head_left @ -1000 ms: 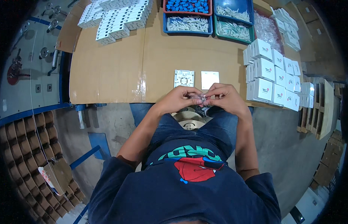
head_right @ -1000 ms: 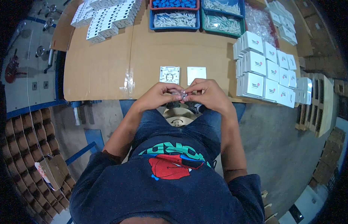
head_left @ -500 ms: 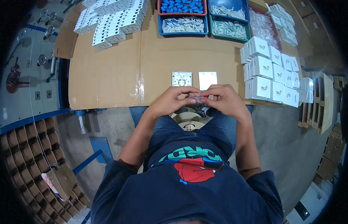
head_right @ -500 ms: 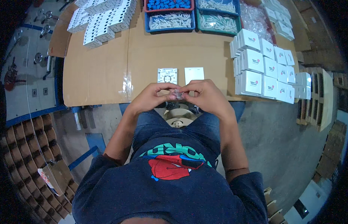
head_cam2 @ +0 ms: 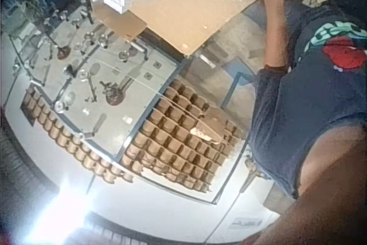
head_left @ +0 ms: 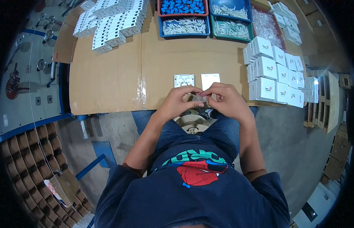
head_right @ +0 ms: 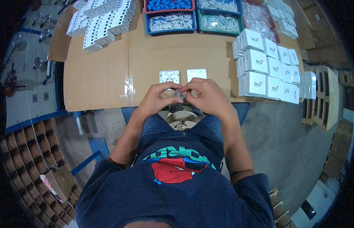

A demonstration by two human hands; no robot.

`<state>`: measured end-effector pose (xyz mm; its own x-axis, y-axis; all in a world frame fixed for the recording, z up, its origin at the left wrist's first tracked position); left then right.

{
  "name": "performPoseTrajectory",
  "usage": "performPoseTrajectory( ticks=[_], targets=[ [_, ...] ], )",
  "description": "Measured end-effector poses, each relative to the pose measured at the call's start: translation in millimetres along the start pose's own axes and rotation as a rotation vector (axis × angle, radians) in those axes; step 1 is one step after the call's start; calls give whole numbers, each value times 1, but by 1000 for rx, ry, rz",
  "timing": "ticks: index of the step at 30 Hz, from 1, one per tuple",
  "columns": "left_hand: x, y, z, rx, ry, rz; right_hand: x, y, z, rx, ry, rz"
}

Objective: Placing electronic components into small cardboard boxes and then into a plastic bag.

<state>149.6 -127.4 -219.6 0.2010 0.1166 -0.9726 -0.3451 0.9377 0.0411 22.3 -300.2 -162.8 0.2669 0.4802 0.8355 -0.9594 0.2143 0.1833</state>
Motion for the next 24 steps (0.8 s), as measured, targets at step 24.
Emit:
performPoseTrajectory(
  ticks=[24],
  targets=[
    [34, 9, -16, -166, 489, 217, -91, -82, 86, -281, 130, -155]
  ],
)
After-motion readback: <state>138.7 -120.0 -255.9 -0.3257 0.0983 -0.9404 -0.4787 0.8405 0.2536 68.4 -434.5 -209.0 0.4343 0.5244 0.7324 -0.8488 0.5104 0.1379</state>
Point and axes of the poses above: each hand's wrist, its own y-axis away from the middle knuckle, its own z-axis out of the back of the hand, x = y × z, the point moved 1 cm from there along -y, towards the middle knuckle, and after that the axes turned 3 degrees about -z, right-handed, at the moved point
